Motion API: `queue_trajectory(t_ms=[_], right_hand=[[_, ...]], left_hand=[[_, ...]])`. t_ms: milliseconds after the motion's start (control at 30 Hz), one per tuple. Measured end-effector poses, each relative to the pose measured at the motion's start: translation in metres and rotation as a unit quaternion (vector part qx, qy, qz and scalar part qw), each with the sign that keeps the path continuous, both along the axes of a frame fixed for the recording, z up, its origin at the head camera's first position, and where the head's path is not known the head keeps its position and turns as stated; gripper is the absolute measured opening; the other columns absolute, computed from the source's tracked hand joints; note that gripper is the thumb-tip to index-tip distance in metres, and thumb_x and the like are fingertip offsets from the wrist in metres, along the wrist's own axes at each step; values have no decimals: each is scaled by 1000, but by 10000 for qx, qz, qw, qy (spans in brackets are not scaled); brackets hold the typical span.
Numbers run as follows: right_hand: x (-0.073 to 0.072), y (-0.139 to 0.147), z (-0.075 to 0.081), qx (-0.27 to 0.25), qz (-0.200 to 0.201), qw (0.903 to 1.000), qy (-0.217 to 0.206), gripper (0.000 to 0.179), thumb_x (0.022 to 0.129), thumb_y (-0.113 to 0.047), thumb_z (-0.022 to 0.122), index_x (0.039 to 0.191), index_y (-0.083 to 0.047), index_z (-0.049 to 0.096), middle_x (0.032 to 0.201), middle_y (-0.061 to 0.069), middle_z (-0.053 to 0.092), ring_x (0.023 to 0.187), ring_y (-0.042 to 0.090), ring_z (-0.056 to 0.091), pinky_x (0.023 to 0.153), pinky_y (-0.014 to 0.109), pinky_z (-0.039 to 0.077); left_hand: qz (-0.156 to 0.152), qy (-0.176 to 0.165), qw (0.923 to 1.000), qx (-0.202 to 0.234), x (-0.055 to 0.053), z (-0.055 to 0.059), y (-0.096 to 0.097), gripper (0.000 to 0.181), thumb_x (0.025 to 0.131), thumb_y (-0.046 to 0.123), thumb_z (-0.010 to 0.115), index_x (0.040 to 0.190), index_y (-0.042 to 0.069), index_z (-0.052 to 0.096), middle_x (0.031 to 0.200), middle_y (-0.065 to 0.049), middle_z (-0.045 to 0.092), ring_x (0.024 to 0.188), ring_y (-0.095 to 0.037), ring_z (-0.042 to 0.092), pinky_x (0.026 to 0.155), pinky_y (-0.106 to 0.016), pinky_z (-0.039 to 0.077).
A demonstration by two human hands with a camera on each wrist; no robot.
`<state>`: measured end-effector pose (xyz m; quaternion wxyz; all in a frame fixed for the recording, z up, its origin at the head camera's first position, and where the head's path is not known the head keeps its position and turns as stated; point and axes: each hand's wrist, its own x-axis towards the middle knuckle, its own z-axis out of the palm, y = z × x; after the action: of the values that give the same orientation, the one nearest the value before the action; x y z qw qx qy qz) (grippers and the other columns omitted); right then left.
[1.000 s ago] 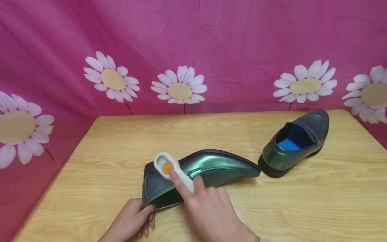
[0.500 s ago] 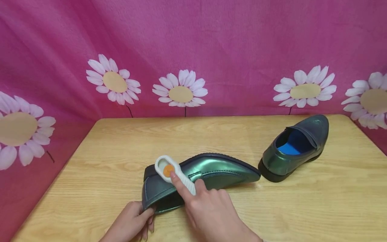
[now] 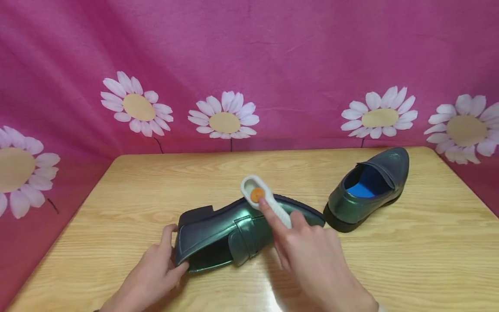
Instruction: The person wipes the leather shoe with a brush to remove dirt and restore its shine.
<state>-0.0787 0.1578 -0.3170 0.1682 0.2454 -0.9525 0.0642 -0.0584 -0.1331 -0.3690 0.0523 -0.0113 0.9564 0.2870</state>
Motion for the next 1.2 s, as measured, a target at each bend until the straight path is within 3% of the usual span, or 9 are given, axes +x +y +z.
queue_trajectory(t_ms=[100, 233, 400, 500, 600, 733, 933, 1067, 1200], right_hand=[[-1, 23, 2, -154, -276, 9986, -435, 67, 86, -25, 72, 144, -38, 43, 68, -3, 37, 47, 10, 30, 42, 26, 28], [4, 50, -2, -405, -568, 9951, -703, 66, 87, -26, 72, 145, -38, 42, 67, -7, 35, 50, 7, 30, 45, 26, 29], [13, 70, -14, -839, -749, 9920, -577, 68, 84, -24, 74, 144, -36, 44, 67, -13, 38, 54, 2, 32, 48, 24, 29], [14, 81, -22, -831, -799, 9906, -742, 70, 85, -23, 74, 145, -36, 41, 68, -15, 43, 58, 3, 38, 51, 25, 34], [13, 95, -29, -778, -907, 9843, -1297, 71, 86, -24, 73, 147, -35, 38, 77, -15, 56, 66, 7, 48, 58, 34, 48], [10, 110, -40, -770, -1130, 9702, -1998, 70, 88, -23, 71, 149, -27, 37, 88, -8, 65, 72, 14, 53, 67, 45, 53], [10, 112, -56, -974, -1174, 9560, -2507, 64, 92, -28, 66, 149, -25, 37, 113, 8, 68, 91, 22, 65, 78, 54, 52], [9, 109, -63, -1026, -1039, 9558, -2554, 62, 92, -32, 66, 147, -26, 39, 118, 10, 66, 99, 27, 65, 79, 54, 51], [9, 110, -68, -1051, -885, 9563, -2581, 62, 91, -31, 68, 147, -26, 41, 117, 10, 67, 99, 28, 65, 78, 52, 52]], left_hand=[[-147, 170, 9997, 97, -9, 16, 3, 57, 92, 16, 63, 143, 12, 36, 89, -17, 68, 71, -19, 67, 67, -39, 56], [-259, -72, 9913, 1288, -38, 32, -2, 44, 101, 10, 44, 143, 21, 43, 58, -9, 62, 41, -17, 59, 44, -34, 50], [-368, -941, 9698, 2220, -92, 46, -23, 41, 100, 7, 36, 139, 1, 44, 53, -10, 60, 37, -14, 56, 40, -30, 48], [-343, -1316, 9554, 2622, -107, 49, -32, 43, 98, 4, 31, 138, -8, 40, 55, -9, 60, 39, -12, 56, 43, -29, 50], [-252, -1352, 9462, 2931, -112, 52, -40, 44, 97, 2, 28, 138, -14, 36, 54, -7, 59, 39, -11, 57, 48, -30, 53], [-73, -1047, 9448, 3103, -120, 55, -55, 45, 96, 1, 26, 137, -17, 33, 54, -5, 57, 40, -9, 56, 53, -28, 54], [147, -776, 9541, 2889, -139, 54, -82, 45, 98, 4, 24, 137, -17, 32, 59, -5, 59, 44, -10, 59, 58, -27, 55], [262, -619, 9618, 2655, -145, 56, -101, 46, 98, 4, 23, 138, -18, 30, 58, -4, 59, 44, -10, 59, 57, -27, 55], [308, -570, 9618, 2660, -143, 59, -116, 48, 96, 3, 23, 138, -19, 28, 56, -4, 58, 43, -10, 59, 55, -27, 54]])
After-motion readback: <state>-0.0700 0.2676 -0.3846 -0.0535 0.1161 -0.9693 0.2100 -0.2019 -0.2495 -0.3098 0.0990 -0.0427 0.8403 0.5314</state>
